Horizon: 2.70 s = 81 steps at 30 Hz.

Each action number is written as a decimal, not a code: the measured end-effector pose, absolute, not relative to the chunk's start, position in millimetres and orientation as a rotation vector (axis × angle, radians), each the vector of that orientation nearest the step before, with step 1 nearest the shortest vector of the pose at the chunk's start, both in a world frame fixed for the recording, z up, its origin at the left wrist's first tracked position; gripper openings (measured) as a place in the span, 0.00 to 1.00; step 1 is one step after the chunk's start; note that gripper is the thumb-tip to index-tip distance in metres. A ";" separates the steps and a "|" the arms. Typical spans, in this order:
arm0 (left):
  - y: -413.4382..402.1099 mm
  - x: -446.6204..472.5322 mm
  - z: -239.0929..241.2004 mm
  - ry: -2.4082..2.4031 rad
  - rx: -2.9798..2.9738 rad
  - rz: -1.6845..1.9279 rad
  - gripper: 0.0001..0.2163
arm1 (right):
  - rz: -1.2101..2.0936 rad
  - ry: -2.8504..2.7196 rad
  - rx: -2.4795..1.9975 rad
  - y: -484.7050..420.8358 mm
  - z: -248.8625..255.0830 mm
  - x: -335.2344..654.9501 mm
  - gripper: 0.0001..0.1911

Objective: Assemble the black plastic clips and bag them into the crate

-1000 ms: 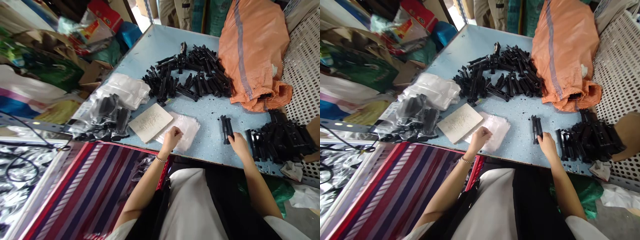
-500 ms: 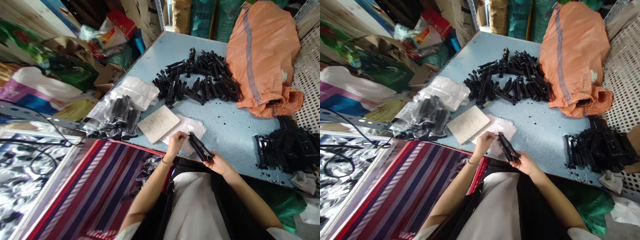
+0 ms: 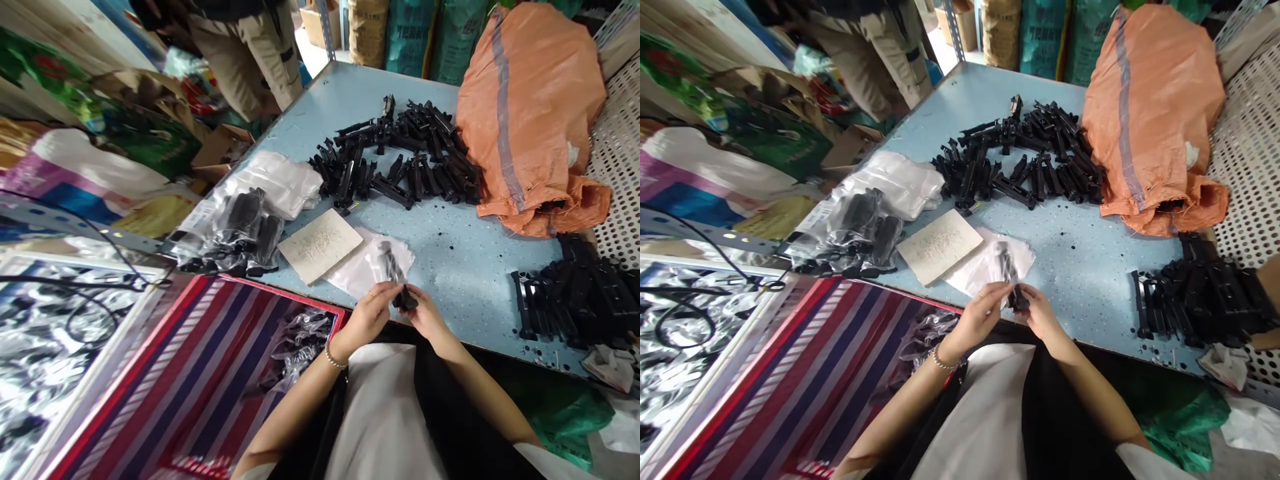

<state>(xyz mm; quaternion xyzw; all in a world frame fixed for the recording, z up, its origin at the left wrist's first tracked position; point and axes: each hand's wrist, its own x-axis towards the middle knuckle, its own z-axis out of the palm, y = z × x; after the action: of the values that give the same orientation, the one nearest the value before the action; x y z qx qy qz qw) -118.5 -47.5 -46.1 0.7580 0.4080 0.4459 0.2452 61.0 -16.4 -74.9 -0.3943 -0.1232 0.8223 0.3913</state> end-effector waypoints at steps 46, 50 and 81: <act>10.6 -462.3 -4.6 2.507 1.248 0.870 0.22 | 1.745 -1.122 -1.382 -17.9 -51.6 84.2 0.29; 15.4 -461.2 -8.5 2.567 1.276 0.833 0.20 | 1.748 -1.083 -1.388 -13.8 -52.0 88.7 0.31; 330.1 -129.7 -25.7 2.282 1.580 0.437 0.33 | 0.287 -2.403 -1.477 249.9 -79.3 142.8 0.14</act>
<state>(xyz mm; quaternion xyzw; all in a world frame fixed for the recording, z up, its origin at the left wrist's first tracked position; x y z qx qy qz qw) -129.7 330.1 -25.7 0.5547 0.8010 0.1535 0.1650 142.8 249.9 -79.3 -0.5149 -0.8376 0.1001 0.1527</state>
